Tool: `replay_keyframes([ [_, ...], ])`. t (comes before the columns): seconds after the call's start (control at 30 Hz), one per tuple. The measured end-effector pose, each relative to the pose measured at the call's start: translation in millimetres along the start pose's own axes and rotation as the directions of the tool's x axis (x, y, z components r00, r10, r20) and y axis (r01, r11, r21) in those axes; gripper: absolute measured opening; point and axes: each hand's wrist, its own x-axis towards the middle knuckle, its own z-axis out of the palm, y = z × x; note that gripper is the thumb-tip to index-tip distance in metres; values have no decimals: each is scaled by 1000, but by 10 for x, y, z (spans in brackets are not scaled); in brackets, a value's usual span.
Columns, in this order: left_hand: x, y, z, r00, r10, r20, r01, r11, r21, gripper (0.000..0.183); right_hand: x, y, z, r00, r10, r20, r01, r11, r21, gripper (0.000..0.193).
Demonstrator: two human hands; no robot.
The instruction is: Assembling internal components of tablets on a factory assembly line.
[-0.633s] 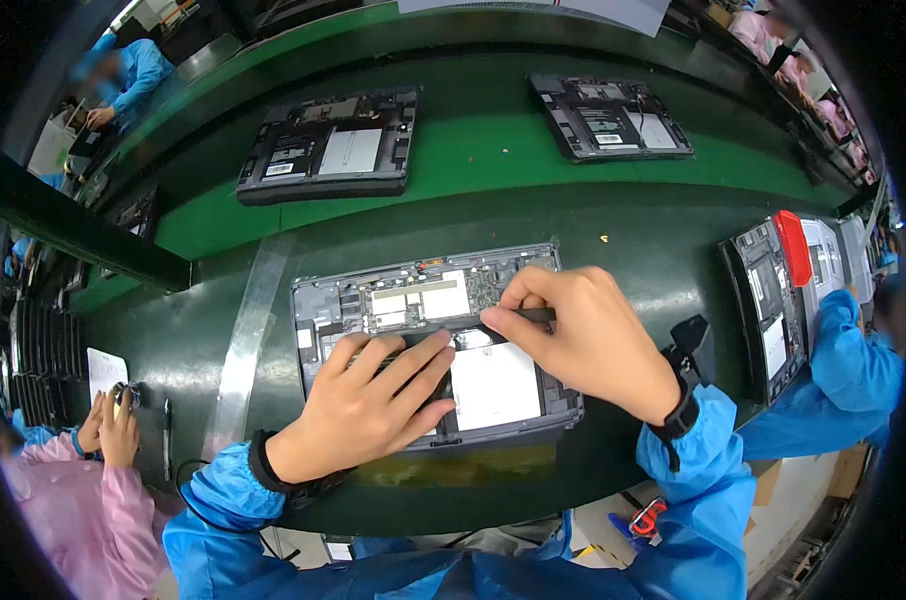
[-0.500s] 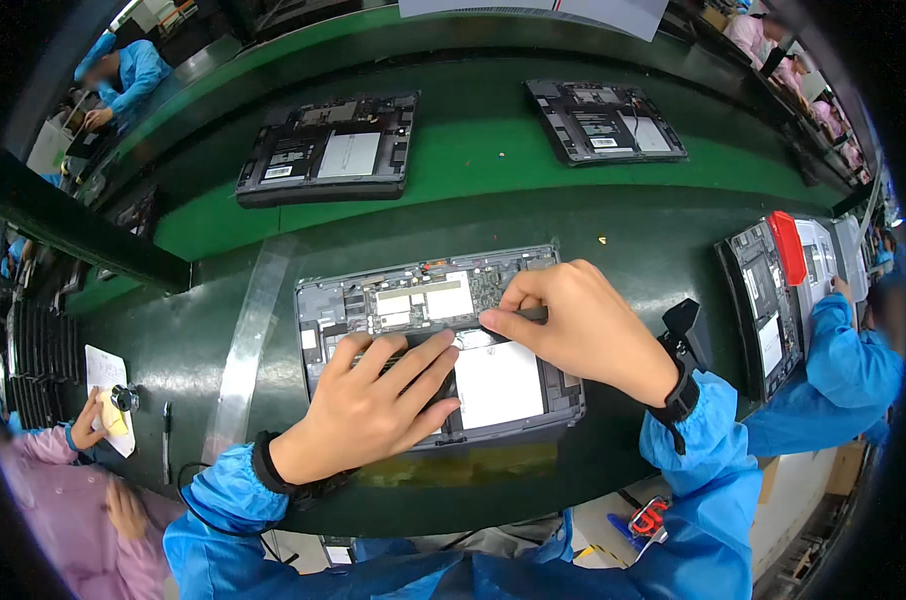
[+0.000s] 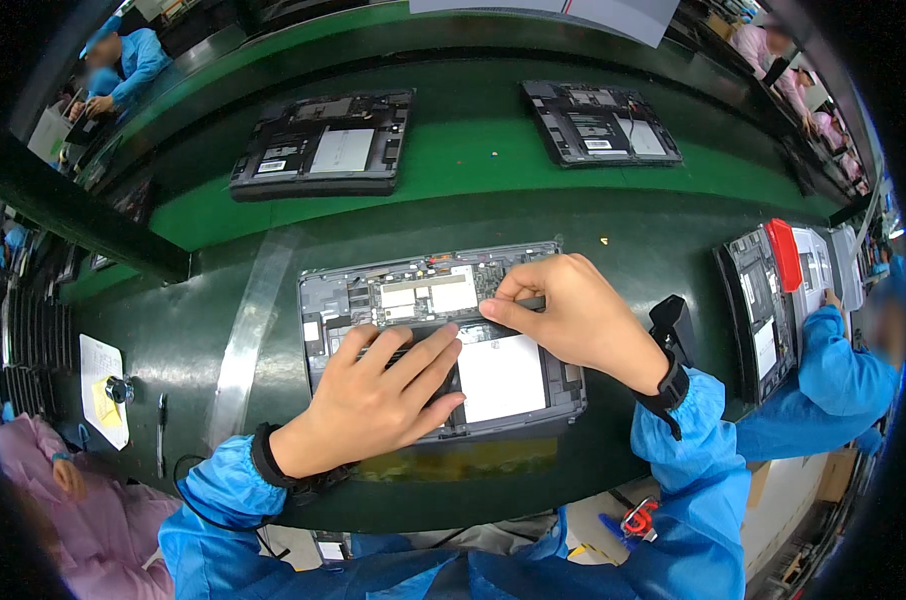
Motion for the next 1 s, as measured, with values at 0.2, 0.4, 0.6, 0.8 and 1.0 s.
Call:
replay_keyframes([
  [0.2, 21, -32, 9, 1000, -21, -7, 20, 996, -84, 44, -1, -155, -108, 980, -10, -196, -14, 993, -119, 28],
  [0.4, 23, -43, 45, 999, -37, -25, 34, 991, -127, 41, 51, -61, 60, 985, -66, -162, 56, 997, -60, 26],
  [0.6, 20, -40, 4, 998, -54, -17, 52, 994, -98, 39, 46, -76, 72, 982, -107, -155, 90, 989, -116, 25],
  [0.8, 12, -61, 15, 999, -38, -1, 38, 992, -120, 37, 138, -127, 258, 944, -257, -207, 187, 934, -306, 31],
  [1.0, 46, -189, 6, 999, 35, 18, -30, 972, -231, 33, 222, 52, 294, 888, -306, -344, 199, 929, -312, 25],
])
